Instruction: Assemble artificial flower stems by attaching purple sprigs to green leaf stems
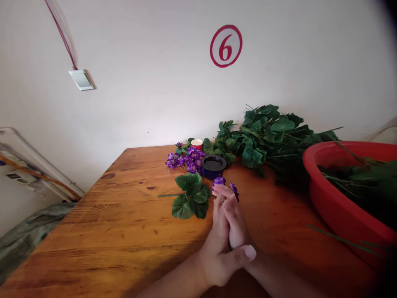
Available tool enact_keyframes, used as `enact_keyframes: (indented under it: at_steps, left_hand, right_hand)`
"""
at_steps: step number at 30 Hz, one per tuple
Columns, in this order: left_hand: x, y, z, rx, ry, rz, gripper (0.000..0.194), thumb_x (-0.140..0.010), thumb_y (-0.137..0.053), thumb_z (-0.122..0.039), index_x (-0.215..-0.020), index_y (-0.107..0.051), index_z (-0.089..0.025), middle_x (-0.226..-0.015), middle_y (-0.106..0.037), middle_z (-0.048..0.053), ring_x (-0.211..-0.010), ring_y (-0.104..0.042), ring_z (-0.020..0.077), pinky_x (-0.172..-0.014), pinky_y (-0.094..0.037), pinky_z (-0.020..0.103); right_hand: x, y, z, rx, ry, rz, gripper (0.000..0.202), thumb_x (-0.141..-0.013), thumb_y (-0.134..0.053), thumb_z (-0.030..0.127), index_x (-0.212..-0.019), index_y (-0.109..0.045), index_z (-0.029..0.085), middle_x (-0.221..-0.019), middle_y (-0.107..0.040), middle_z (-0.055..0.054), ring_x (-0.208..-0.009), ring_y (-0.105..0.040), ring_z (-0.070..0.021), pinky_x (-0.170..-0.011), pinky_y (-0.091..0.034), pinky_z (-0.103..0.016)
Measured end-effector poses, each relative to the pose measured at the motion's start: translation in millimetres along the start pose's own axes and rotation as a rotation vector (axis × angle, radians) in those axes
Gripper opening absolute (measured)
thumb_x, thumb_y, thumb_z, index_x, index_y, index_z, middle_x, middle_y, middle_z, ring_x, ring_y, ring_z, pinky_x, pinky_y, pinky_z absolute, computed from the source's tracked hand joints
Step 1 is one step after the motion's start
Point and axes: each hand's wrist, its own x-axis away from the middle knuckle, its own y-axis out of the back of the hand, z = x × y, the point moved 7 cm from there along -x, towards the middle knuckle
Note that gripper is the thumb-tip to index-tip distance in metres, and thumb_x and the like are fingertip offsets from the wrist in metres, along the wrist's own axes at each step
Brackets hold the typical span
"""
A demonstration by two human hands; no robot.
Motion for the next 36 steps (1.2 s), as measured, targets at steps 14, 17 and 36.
enact_keyframes:
  at_steps: [14,17,36]
  left_hand:
    - [6.0,1.4,10.4,-0.103,-0.042,-0.077,0.081,-0.079,-0.057,-0.057,-0.144,-0.027,-0.019,-0.141,-0.025,0.014,-0.135,-0.013,0.0406,-0.111,-0.018,0.060]
    - [2.9,-0.3,6.7,-0.096,-0.037,-0.047,0.082,-0.077,-0.059,-0.058,-0.142,-0.027,-0.020,-0.136,-0.032,0.013,-0.133,-0.019,0.0383,-0.111,-0.021,0.057]
    - [-15.2,-0.3,-16.9,-0.104,-0.098,0.153,0.081,-0.074,-0.066,-0.051,-0.139,-0.033,-0.014,-0.134,-0.034,0.016,-0.127,-0.032,0.0335,-0.109,-0.030,0.052]
  right_hand:
    - [-10.8,-8.9,22.8,-0.045,-0.053,0.409,0.031,-0.088,-0.049,0.048,-0.074,-0.056,0.021,-0.083,-0.051,-0.004,-0.082,-0.047,-0.0198,-0.078,-0.041,-0.036]
    - [-10.7,-5.7,17.4,-0.074,-0.102,0.337,0.030,-0.087,-0.051,0.042,-0.065,-0.046,0.021,-0.073,-0.045,-0.002,-0.073,-0.044,-0.0185,-0.072,-0.040,-0.035]
    - [-7.2,8.1,11.5,-0.186,-0.093,0.139,0.032,-0.085,-0.051,0.036,-0.058,-0.043,0.021,-0.065,-0.043,-0.001,-0.065,-0.045,-0.0174,-0.065,-0.042,-0.035]
